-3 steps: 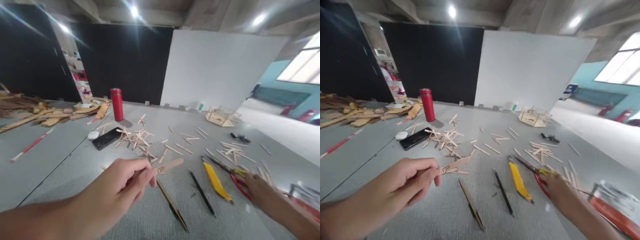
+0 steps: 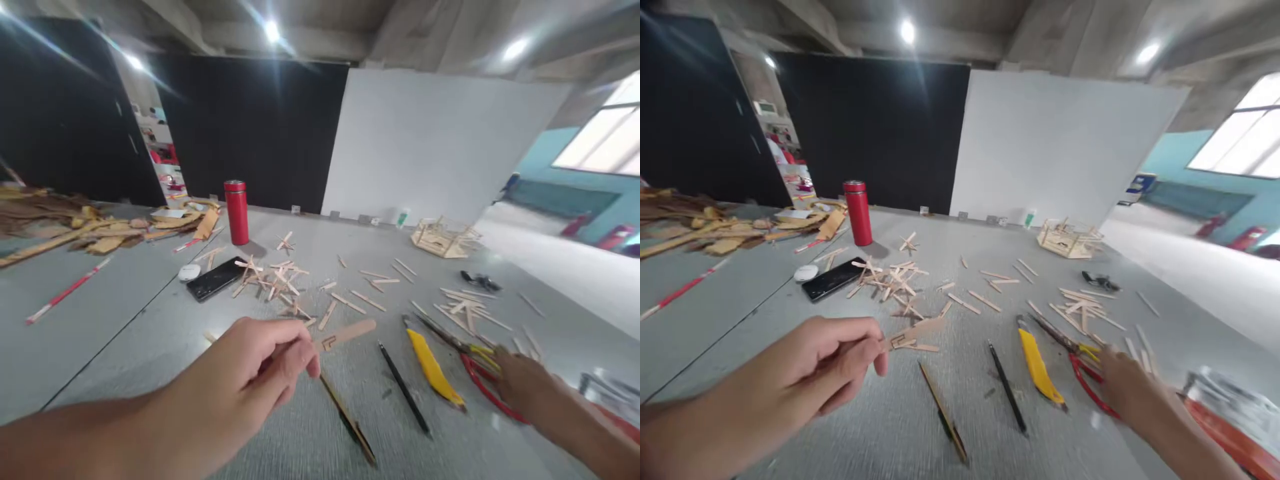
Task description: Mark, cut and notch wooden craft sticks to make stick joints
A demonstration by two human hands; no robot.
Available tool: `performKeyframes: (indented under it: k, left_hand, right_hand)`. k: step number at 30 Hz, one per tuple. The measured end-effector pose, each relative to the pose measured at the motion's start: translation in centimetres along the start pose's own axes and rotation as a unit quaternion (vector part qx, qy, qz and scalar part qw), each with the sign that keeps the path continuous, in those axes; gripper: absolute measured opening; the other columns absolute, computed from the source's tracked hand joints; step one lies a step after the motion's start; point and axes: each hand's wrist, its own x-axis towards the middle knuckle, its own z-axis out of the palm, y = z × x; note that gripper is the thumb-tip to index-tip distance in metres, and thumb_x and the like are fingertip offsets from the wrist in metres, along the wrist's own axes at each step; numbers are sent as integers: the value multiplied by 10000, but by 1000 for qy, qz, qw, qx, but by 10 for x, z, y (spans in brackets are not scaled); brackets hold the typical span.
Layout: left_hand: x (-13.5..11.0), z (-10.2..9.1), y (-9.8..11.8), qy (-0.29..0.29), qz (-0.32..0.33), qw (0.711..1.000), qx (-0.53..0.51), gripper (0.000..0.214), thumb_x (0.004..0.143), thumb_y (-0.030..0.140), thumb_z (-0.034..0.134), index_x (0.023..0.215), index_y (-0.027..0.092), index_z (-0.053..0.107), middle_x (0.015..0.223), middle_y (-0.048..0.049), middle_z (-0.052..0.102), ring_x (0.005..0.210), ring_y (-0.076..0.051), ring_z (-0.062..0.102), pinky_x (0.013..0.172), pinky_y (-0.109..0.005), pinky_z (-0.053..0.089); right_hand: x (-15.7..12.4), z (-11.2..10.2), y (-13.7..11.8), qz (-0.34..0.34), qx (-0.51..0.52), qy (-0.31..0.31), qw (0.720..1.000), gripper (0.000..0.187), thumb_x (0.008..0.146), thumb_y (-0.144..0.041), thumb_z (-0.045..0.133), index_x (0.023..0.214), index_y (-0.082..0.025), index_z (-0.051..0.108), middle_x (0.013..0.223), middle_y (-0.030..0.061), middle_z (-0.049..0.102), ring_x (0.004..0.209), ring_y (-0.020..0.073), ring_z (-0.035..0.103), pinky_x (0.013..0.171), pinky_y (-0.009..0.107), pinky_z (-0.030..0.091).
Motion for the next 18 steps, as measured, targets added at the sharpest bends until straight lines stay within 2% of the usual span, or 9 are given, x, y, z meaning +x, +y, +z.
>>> performKeyframes:
  k: [3,6,9,12,13,14,15,18]
  left_hand:
    - [-1,1,4,-5,16,1000,-4,452,1059,587,398,869,218,577,596,82,402,530,-98,333,503,-237,286]
    - [-2,1,8,-18,19,1000,-14,446,1059,586,395,892,217,580,573,87,398,507,-94,327,482,-231,270]
    - [-4,1,10,-20,27,999,-18,434,1058,577,410,899,216,591,571,84,421,505,-94,349,483,-228,279]
    - [-5,1,9,-16,34,999,-15,417,1051,566,442,889,215,596,574,79,445,516,-98,373,495,-231,290]
    - [-5,1,9,-15,35,999,-15,421,1050,568,443,881,213,594,573,77,446,517,-99,375,496,-233,292]
    - [-6,1,8,-13,37,999,-16,427,1049,571,441,876,212,592,572,78,441,515,-100,371,496,-235,290]
    - [-6,1,8,-12,40,999,-17,431,1050,574,437,876,211,591,571,78,436,514,-100,365,497,-236,288]
    - [-5,3,7,-7,46,999,-22,439,1051,574,433,864,208,588,566,78,421,513,-101,353,497,-240,279]
  right_hand:
    - [5,-17,-4,14,0,-44,999,190,943,-158,720,768,-161,647,704,-37,641,662,131,654,657,279,552]
    - [4,-34,-16,16,35,-48,998,305,982,-216,679,688,-185,605,652,-45,603,634,124,623,642,268,525]
    - [2,-53,-33,22,101,-10,995,298,922,-141,703,655,-185,579,617,-60,552,604,119,570,615,259,470]
    - [-2,-73,-54,39,196,44,979,273,801,-62,718,622,-199,566,545,-48,527,533,113,494,559,284,341]
    - [-5,-80,-62,43,235,63,969,237,806,-98,702,638,-204,572,546,-38,544,533,113,500,559,297,322]
    - [-8,-87,-73,42,276,74,957,156,828,-189,698,705,-204,603,578,-39,571,537,113,510,560,302,317]
    - [-14,-94,-85,38,320,79,944,170,874,-320,663,758,-203,618,593,-47,569,531,113,518,550,302,306]
    - [-40,-113,-132,12,443,52,895,488,936,-679,466,838,-221,606,567,-68,472,468,98,456,500,285,314]
